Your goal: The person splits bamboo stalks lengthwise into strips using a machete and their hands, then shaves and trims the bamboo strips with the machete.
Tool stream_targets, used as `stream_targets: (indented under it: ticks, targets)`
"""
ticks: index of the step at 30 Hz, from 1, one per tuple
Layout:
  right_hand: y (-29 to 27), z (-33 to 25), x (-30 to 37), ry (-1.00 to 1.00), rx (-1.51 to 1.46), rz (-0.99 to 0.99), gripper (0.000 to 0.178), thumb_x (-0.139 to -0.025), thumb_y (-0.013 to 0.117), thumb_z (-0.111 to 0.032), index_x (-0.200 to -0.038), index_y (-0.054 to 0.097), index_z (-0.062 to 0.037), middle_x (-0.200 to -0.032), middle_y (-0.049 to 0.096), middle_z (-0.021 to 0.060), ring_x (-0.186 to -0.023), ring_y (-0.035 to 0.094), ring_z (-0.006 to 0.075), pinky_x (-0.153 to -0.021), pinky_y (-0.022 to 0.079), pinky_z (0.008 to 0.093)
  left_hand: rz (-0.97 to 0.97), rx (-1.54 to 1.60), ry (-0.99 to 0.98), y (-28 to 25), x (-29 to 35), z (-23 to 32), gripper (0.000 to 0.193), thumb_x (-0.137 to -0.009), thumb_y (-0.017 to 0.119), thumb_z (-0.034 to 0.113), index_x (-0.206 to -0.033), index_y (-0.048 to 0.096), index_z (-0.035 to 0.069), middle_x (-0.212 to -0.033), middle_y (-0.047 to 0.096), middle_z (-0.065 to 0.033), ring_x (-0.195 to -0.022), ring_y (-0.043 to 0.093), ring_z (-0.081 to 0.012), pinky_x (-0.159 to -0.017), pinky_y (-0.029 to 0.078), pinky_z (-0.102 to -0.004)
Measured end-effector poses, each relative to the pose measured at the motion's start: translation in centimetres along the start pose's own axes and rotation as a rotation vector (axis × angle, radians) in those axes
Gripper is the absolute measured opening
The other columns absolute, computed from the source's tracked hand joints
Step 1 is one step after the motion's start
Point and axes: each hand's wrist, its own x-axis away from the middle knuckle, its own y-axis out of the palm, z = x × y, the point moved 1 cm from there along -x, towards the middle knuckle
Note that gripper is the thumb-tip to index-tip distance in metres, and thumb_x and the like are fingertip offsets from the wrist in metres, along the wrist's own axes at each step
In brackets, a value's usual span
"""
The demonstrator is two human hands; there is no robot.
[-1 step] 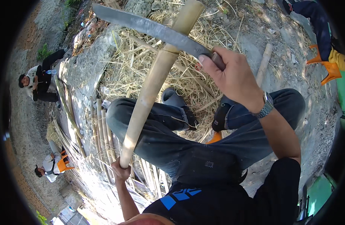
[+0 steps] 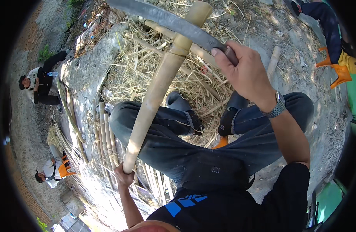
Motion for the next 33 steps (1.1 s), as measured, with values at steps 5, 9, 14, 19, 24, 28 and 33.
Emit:
stream_targets:
  ticks: [5,9,14,19,24,28,33]
  targets:
    - [1.1,0.7,0.7,0.079,-0.131,0.093,0.034,-0.099,0.068,-0.031,-0.087,0.062,0.0003,-0.055,0.048,0.0069,-0.048,0.046,0.014,-0.049,0.038,0.0343,0.079,-0.024,0.068,0.9,-0.7,-0.2,0.011,-0.064,0.067,0.003,-0.071,0.06,-0.001,-0.061,0.058,-0.0255,-0.059,0.063,-0.0469,-0.053,0.048,-0.0448]
    - [4.3,-1.3,5.8,-0.11,-0.104,-0.206,0.032,-0.095,0.072,-0.03,-0.085,0.061,-0.0021,-0.055,0.053,0.0077,-0.046,0.052,0.021,-0.049,0.041,0.0371,0.119,-0.009,0.06,0.9,-0.3,-0.2,0.01,-0.064,0.066,0.002,-0.07,0.058,-0.001,-0.06,0.057,-0.0238,-0.057,0.062,-0.0462,-0.052,0.048,-0.0439]
    - [1.9,-0.7,0.8,-0.133,-0.033,-0.028,0.029,-0.097,0.07,-0.027,-0.087,0.063,-0.0012,-0.055,0.055,0.0081,-0.044,0.053,0.02,-0.045,0.041,0.0361,0.054,0.003,0.067,1.1,-0.2,-0.7,0.01,-0.064,0.063,0.003,-0.072,0.06,-0.001,-0.06,0.058,-0.0238,-0.058,0.063,-0.0468,-0.054,0.05,-0.0451]
    - [3.4,-1.0,1.9,-0.128,-0.126,0.053,0.028,-0.099,0.068,-0.023,-0.088,0.062,0.0012,-0.057,0.056,0.0108,-0.046,0.056,0.0213,-0.047,0.042,0.0355,-0.087,0.064,0.002,1.2,-0.3,-2.0,0.023,-0.061,0.064,0.007,-0.082,0.067,-0.002,-0.065,0.062,-0.0251,-0.063,0.068,-0.0452,-0.058,0.052,-0.0452]
    - [1.3,0.5,0.5,-0.169,-0.011,-0.022,0.032,-0.099,0.068,-0.027,-0.089,0.062,0.0016,-0.056,0.053,0.0107,-0.044,0.053,0.0199,-0.046,0.039,0.0338,-0.102,0.008,-0.019,-0.5,0.5,-2.2,0.025,-0.059,0.063,0.008,-0.08,0.067,-0.004,-0.062,0.061,-0.025,-0.057,0.065,-0.0426,-0.057,0.051,-0.0438]
    - [0.9,1.7,-1.6,0.035,-0.192,0.158,0.036,-0.101,0.066,-0.032,-0.086,0.061,0.0013,-0.055,0.051,0.0089,-0.045,0.048,0.0156,-0.046,0.038,0.0334,-0.143,0.008,0.019,-0.3,-0.4,-1.9,0.026,-0.059,0.063,0.009,-0.081,0.066,-0.005,-0.061,0.06,-0.0244,-0.056,0.065,-0.0415,-0.056,0.051,-0.043]
    - [5.5,-0.9,3.8,-0.162,-0.215,-0.191,0.037,-0.1,0.067,-0.034,-0.084,0.062,-0.0006,-0.054,0.054,0.0058,-0.046,0.052,0.0148,-0.047,0.042,0.036,-0.174,0.083,-0.009,-0.2,-0.4,-1.3,0.028,-0.06,0.063,0.01,-0.083,0.067,-0.004,-0.061,0.061,-0.0216,-0.056,0.065,-0.0381,-0.057,0.051,-0.0423]
